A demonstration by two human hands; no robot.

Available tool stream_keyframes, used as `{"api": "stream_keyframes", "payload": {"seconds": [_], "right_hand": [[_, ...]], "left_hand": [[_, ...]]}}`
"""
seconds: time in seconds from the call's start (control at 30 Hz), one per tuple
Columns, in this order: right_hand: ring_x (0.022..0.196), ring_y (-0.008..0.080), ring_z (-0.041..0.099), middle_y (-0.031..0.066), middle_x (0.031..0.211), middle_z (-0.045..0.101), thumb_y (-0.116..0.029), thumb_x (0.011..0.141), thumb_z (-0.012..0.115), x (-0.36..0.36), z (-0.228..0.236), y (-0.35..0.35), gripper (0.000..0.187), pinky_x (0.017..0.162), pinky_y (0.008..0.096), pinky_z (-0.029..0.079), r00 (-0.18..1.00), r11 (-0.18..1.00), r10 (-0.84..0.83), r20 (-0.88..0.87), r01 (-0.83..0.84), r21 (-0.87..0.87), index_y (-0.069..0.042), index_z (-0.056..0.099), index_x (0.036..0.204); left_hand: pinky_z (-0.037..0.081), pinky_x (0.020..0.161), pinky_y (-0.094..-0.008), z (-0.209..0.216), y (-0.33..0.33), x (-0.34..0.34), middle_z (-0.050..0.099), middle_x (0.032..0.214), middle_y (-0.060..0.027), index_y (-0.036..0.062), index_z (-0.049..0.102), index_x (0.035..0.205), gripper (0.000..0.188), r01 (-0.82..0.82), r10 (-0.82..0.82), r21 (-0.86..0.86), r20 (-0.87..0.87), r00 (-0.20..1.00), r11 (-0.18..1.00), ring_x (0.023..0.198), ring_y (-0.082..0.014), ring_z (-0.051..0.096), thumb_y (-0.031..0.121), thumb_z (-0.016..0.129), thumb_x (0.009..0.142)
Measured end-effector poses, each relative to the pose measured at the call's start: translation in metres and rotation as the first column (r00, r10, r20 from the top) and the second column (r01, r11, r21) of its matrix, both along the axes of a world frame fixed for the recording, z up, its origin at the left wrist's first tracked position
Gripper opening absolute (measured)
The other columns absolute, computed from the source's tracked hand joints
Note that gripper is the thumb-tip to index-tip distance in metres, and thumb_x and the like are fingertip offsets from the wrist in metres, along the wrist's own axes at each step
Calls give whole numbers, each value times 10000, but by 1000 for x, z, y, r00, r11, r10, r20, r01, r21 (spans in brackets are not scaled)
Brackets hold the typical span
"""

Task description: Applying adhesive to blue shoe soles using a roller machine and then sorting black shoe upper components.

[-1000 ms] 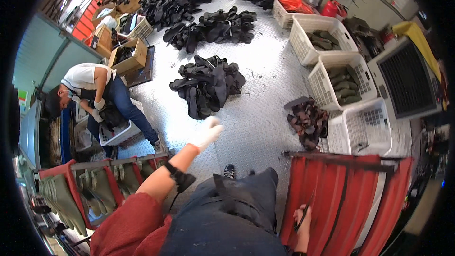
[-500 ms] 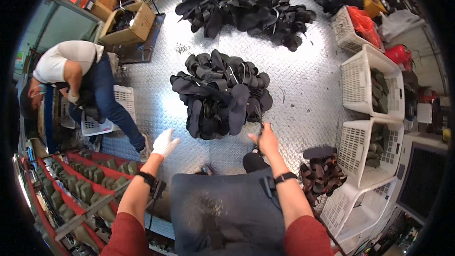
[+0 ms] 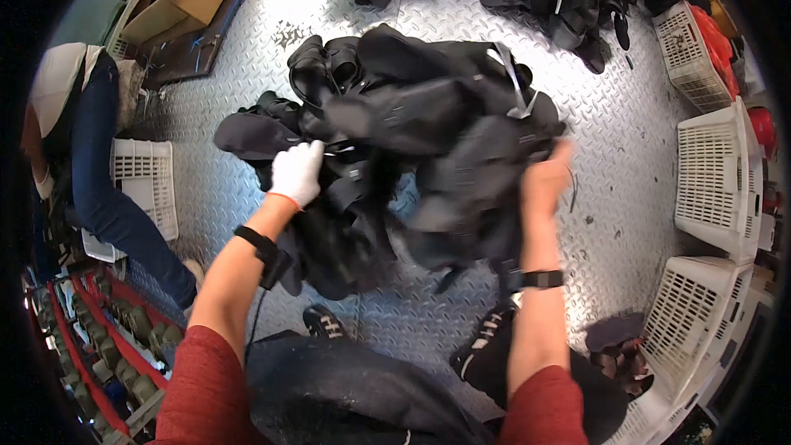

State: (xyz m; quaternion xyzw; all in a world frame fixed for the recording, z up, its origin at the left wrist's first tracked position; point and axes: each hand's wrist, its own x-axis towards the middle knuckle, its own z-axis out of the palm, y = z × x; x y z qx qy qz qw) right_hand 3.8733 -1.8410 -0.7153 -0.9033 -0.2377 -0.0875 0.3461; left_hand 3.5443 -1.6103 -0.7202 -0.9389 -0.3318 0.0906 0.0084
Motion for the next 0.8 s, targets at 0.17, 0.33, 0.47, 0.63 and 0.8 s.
{"api": "stream_keyframes", "payload": {"seconds": [0.17, 0.33, 0.47, 0.63, 0.8], "right_hand": [[916, 228, 572, 136, 993, 603, -11, 806, 573, 205, 69, -85, 311, 828, 352, 478, 970, 953, -235, 68, 216, 211, 29, 518, 1110], [899, 219, 604, 120, 968, 622, -112, 829, 662, 197, 98, -122, 409, 795, 331, 478, 992, 949, 126, -11, -123, -292, -12, 481, 1182], [835, 174, 600, 97, 891, 635, -161, 859, 659, 68, 106, -27, 351, 695, 334, 468, 956, 900, 288, 55, -250, -357, -51, 497, 1151], [853, 164, 615, 117, 941, 648, -170, 817, 732, -101, 49, 143, 371, 743, 307, 493, 537, 671, 736, -412, -659, 340, 9, 463, 999], [849, 332, 648, 170, 920, 654, -159, 729, 741, -231, -14, 228, 438, 765, 405, 491, 700, 777, 572, -428, -630, 7, -34, 471, 1050]], "left_hand": [[468, 637, -429, 30, 74, -66, 597, 716, -103, 121, 615, 869, 174, 99, -103, 34, 157, 982, 995, 727, -312, 608, 69, 556, 713], [438, 643, -416, 71, 42, -89, 557, 762, -82, 153, 643, 896, 193, 518, -489, -137, 198, 849, 844, 747, -291, 574, 108, 568, 724], [437, 640, -403, 68, 10, -106, 551, 802, -77, 161, 620, 991, 237, 621, -589, -234, 198, 784, 748, 764, -279, 570, 142, 522, 775], [430, 649, -364, 63, -28, -124, 535, 813, -52, 163, 593, 1054, 261, 702, -653, -293, 259, 712, 649, 760, -226, 559, 182, 482, 819], [468, 767, -387, 87, -46, -119, 570, 920, -118, 80, 561, 1100, 453, 439, -298, -613, 324, 898, 657, 849, -305, 581, 302, 707, 733]]}}
